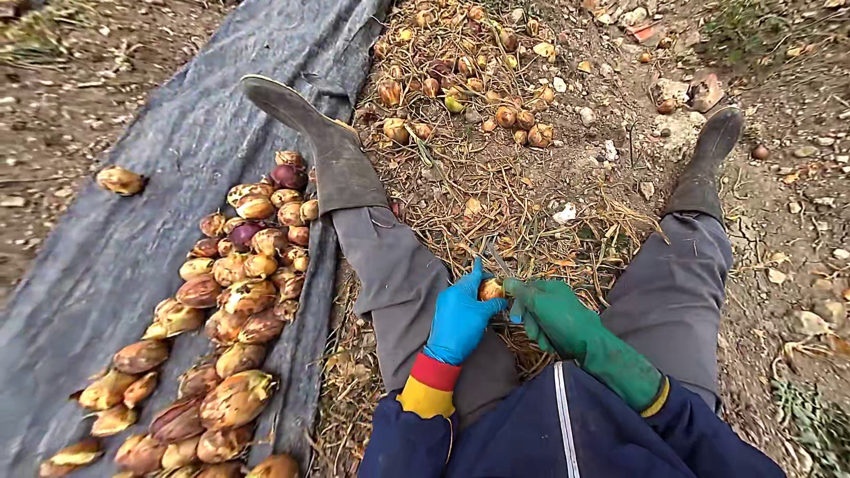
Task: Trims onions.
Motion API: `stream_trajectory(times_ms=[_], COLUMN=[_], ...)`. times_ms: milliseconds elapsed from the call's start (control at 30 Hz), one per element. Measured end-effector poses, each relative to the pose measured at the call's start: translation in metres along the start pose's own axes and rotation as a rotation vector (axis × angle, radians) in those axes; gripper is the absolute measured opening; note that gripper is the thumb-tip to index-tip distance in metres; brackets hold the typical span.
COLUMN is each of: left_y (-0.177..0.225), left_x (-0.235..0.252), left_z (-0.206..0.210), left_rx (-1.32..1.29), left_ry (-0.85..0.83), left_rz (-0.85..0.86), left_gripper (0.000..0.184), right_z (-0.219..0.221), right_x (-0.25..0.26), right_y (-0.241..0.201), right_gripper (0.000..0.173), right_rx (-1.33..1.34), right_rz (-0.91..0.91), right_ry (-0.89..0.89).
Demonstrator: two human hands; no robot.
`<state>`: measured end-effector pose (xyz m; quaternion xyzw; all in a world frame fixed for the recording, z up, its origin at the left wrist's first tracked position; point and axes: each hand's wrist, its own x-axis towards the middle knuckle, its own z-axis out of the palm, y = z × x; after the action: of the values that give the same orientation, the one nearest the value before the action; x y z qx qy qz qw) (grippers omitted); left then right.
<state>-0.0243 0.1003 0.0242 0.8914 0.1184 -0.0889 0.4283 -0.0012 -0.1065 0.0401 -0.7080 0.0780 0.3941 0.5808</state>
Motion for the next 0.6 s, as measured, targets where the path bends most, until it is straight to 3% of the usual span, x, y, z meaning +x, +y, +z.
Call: stream_trajectory(times_ms=[33, 100, 167, 233, 333, 467, 600], left_y=[-0.006, -0.013, -0.009, -0.001, 0.017, 0.031, 0.021], left_x=[0.005, 0.014, 0.020, 0.021, 0.008, -0.005, 0.003], left_z=[-0.007, -0.021, -0.035, -0.035, -0.005, 0.039, 0.041], left_rx=[-0.192, -0.917, -1.385, -1.462, -1.418, -1.365, -1.342], left_ry=[0.051, 0.119, 0.133, 0.129, 0.052, 0.022, -0.098], left_rz=[-0.062, -0.253, -0.438, -0.505, -0.488, -0.521, -0.546], left_gripper=[0.074, 0.044, 0.047, 0.055, 0.060, 0.054, 0.052], right_z=[-0.002, -0.004, 0.000, 0.011, 0.027, 0.017, 0.010], right_x=[0.000, 0.002, 0.004, 0.008, 0.013, 0.021, 0.030], right_y=[0.001, 0.002, -0.002, -0.008, -0.008, 0.011, 0.025], right_gripper=[0.069, 0.065, 0.056, 0.065, 0.080, 0.071, 0.067], right_rx=[0.053, -0.022, -0.298, -0.522, -0.641, -0.619, -0.427], right_rz=[-0.022, -0.084, -0.164, -0.230, -0.253, -0.296, -0.296], right_ry=[0.010, 0.143, 0.320, 0.430, 0.449, 0.465, 0.394])
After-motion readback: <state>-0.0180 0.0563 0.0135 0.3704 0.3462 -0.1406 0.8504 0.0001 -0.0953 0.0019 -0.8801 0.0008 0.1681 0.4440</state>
